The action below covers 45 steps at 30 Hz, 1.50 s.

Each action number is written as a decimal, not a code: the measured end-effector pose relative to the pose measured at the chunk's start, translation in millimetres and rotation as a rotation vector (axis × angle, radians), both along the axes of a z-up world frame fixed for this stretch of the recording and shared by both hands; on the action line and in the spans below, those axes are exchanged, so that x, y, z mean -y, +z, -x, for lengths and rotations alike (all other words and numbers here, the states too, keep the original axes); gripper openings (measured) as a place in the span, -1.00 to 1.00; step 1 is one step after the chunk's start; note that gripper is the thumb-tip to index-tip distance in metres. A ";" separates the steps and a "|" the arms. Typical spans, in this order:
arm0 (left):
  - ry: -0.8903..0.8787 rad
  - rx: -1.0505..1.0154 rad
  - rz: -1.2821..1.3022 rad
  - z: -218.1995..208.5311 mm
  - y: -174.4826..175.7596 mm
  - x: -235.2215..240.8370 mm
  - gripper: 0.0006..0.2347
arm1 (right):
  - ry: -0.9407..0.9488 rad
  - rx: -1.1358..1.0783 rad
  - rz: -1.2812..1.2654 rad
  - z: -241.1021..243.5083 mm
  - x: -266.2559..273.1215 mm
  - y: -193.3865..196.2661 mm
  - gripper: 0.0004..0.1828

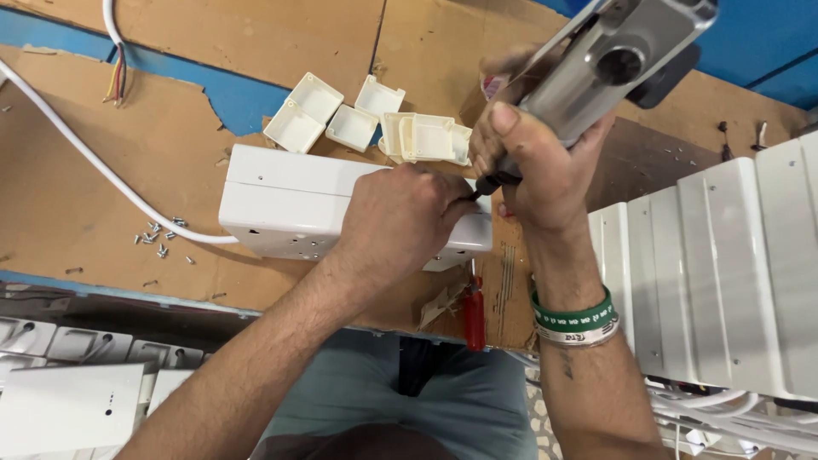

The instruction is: Assembling white plastic hardware boxes using an air screwdriver and screws.

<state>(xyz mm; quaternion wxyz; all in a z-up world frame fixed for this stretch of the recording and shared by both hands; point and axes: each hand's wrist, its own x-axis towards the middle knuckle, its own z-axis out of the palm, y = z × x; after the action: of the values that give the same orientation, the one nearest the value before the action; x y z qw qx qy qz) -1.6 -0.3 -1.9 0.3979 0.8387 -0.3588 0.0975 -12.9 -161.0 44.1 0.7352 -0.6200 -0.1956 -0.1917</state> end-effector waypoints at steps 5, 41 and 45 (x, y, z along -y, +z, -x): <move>0.001 -0.011 -0.023 -0.7 2.2 -0.5 -0.85 | 0.007 -0.017 0.001 -0.6 5.9 -5.5 -0.72; 0.027 -0.039 0.237 45.1 -4.0 -26.1 -0.75 | -0.040 0.108 0.092 3.4 -1.0 -10.3 -0.83; 0.076 -0.988 0.830 96.3 -24.7 -64.7 -0.74 | -0.070 0.116 0.095 -1.0 -2.0 -5.5 -0.79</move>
<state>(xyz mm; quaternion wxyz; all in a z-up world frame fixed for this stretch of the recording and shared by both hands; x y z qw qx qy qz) -98.0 64.4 -26.6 0.8035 0.5735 -0.0358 -0.1555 -11.9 -159.0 38.6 0.6853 -0.6484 -0.2252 -0.2434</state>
